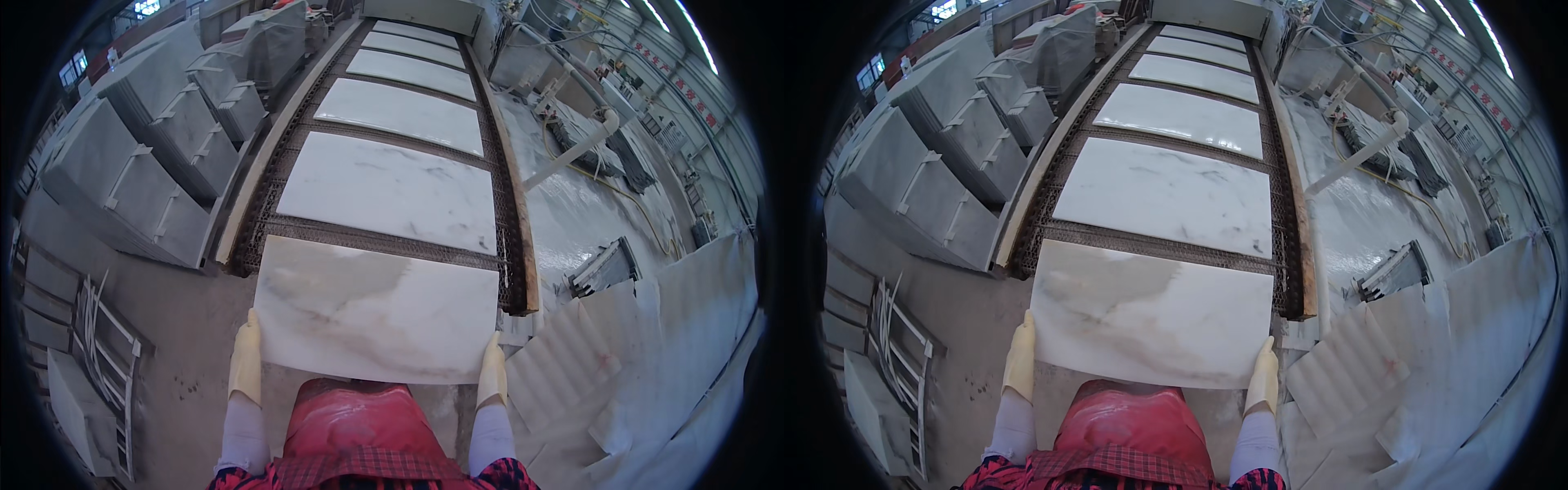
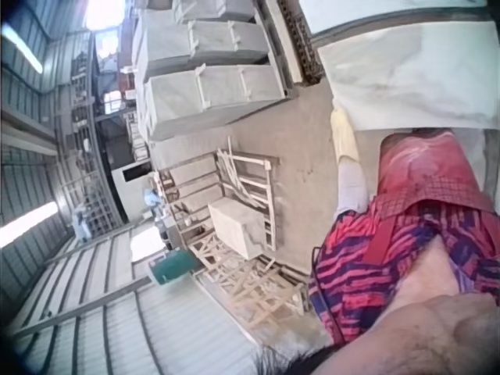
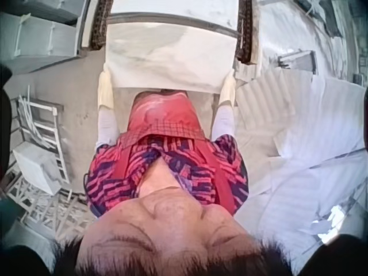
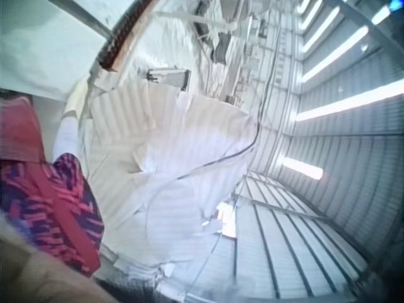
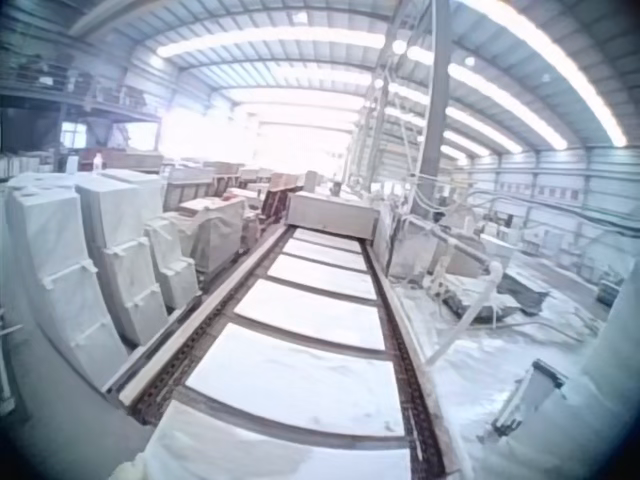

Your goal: The person repeatedly picks up large white rectangular tiles from a nearby stack and places them onto a moving conveyor belt. The person wears gloves and an apron while handling the tiles one at a time.

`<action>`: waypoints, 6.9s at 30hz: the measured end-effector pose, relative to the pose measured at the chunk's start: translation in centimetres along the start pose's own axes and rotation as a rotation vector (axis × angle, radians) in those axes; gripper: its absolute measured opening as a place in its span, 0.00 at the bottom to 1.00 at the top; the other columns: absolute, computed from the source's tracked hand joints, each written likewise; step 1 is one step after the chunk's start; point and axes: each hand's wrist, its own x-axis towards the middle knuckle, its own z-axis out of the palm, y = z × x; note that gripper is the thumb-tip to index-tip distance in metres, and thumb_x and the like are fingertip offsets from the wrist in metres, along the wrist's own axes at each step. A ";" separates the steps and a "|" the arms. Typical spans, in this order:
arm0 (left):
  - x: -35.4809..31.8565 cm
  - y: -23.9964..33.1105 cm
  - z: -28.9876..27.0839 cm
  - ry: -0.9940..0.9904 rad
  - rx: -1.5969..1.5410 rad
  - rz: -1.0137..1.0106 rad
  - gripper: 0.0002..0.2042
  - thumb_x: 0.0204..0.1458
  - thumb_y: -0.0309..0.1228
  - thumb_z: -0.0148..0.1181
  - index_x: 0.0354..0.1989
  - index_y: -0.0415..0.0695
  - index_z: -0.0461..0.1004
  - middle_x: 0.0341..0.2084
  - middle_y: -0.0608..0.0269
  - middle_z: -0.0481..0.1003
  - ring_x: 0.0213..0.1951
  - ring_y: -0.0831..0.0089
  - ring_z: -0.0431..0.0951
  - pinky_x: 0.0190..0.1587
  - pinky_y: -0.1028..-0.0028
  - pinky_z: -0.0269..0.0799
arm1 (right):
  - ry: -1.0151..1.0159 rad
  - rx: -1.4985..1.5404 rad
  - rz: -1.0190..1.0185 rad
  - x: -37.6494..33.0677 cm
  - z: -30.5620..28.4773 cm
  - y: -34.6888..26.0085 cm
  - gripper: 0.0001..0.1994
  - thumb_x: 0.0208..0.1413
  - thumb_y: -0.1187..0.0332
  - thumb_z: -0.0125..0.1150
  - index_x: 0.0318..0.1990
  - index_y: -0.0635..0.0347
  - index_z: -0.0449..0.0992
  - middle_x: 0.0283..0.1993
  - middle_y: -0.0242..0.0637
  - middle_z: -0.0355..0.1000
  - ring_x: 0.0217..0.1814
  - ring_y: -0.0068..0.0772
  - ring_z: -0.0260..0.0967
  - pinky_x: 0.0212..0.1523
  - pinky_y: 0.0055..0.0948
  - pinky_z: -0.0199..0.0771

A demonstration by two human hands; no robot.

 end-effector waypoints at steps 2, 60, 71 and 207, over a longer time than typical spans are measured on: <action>0.7 6.2 -1.9 -0.015 0.006 0.000 0.42 0.53 0.64 0.27 0.47 0.33 0.72 0.44 0.40 0.72 0.51 0.50 0.70 0.54 0.61 0.63 | -0.005 0.007 -0.005 -0.7 -0.2 -0.5 0.42 0.57 0.36 0.27 0.48 0.72 0.72 0.49 0.53 0.71 0.54 0.47 0.67 0.55 0.35 0.63; 0.6 9.5 -2.7 -0.066 0.078 0.011 0.41 0.55 0.62 0.24 0.50 0.34 0.70 0.49 0.37 0.68 0.56 0.49 0.65 0.58 0.61 0.57 | -0.057 -0.069 -0.106 5.9 1.3 1.0 0.42 0.58 0.38 0.28 0.49 0.77 0.69 0.49 0.54 0.71 0.53 0.44 0.68 0.54 0.30 0.64; 1.7 9.4 -2.5 -0.064 0.063 0.017 0.42 0.54 0.63 0.24 0.50 0.33 0.70 0.49 0.37 0.68 0.57 0.50 0.64 0.59 0.61 0.57 | -0.007 -0.221 -0.108 5.3 1.3 0.1 0.44 0.57 0.35 0.20 0.47 0.70 0.73 0.48 0.55 0.71 0.55 0.50 0.66 0.56 0.36 0.62; -17.3 19.7 -4.7 -0.696 -0.600 0.835 0.27 0.52 0.43 0.56 0.59 0.43 0.61 0.51 0.55 0.68 0.54 0.67 0.67 0.54 0.66 0.63 | -0.924 0.915 -0.558 -19.3 4.1 -14.6 0.18 0.62 0.70 0.43 0.56 0.75 0.61 0.55 0.55 0.64 0.58 0.43 0.64 0.58 0.38 0.65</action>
